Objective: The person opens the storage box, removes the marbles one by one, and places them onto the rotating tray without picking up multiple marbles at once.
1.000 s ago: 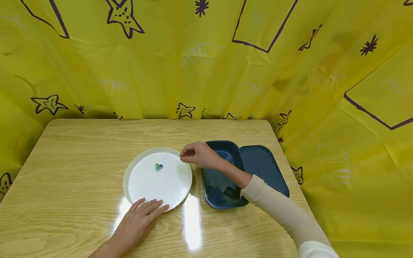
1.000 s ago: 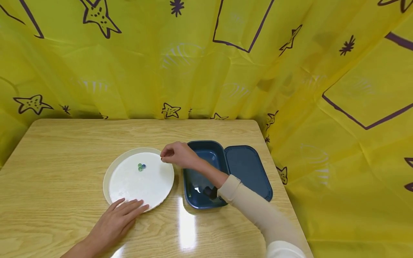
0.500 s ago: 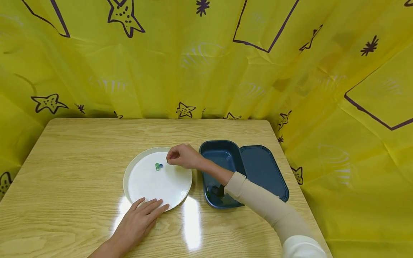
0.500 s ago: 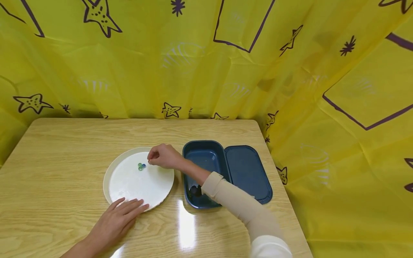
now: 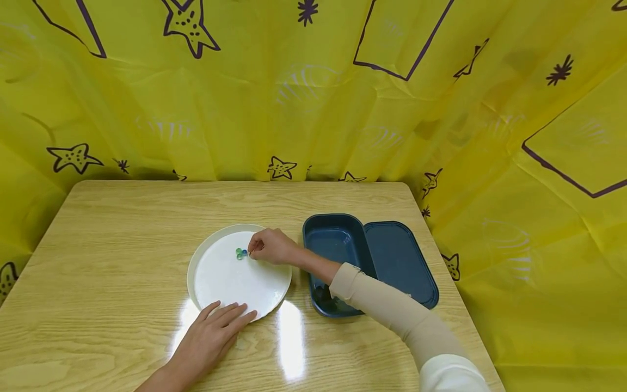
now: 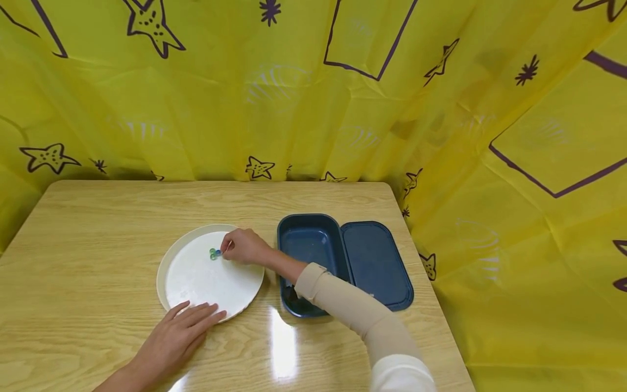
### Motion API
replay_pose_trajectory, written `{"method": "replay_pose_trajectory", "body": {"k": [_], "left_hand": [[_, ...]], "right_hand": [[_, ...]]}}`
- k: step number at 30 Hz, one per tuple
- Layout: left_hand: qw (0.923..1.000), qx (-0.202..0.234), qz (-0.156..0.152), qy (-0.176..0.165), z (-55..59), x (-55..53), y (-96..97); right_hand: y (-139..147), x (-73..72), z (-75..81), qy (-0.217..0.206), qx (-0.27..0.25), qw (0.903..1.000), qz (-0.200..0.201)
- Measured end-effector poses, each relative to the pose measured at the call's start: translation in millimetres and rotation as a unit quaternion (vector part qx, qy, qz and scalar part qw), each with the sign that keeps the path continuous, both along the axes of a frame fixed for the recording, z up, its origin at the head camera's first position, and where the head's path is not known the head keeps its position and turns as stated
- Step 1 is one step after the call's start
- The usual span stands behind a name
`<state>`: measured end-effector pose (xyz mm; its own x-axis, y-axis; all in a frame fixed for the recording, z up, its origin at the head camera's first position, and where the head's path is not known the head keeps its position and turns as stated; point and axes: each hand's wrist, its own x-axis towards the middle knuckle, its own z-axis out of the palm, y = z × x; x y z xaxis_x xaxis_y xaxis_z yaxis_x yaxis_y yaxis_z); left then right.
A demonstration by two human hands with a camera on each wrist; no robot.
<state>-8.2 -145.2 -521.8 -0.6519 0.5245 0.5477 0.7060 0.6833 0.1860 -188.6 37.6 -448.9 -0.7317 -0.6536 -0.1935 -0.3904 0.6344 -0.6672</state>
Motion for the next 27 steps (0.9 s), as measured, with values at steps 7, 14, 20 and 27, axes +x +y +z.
{"method": "replay_pose_trajectory", "body": {"k": [7,14,20,27], "left_hand": [[1.0000,-0.001,0.002,-0.004,0.3,-0.3,0.5],[1.0000,0.000,0.002,-0.004,-0.2,0.7,0.8],[1.0000,0.000,0.004,-0.005,-1.6,0.7,0.3],[1.0000,-0.002,0.002,-0.004,-2.0,0.0,-0.4]], "right_hand": [[-4,-0.5,-7.5,0.014,0.014,0.9998,-0.003],[-3,0.9,-10.6,0.019,0.030,0.9993,-0.009],[0,1.5,-13.8,0.023,0.037,0.9991,-0.005],[-1,0.8,-7.4,0.018,0.035,0.9992,0.000]]}}
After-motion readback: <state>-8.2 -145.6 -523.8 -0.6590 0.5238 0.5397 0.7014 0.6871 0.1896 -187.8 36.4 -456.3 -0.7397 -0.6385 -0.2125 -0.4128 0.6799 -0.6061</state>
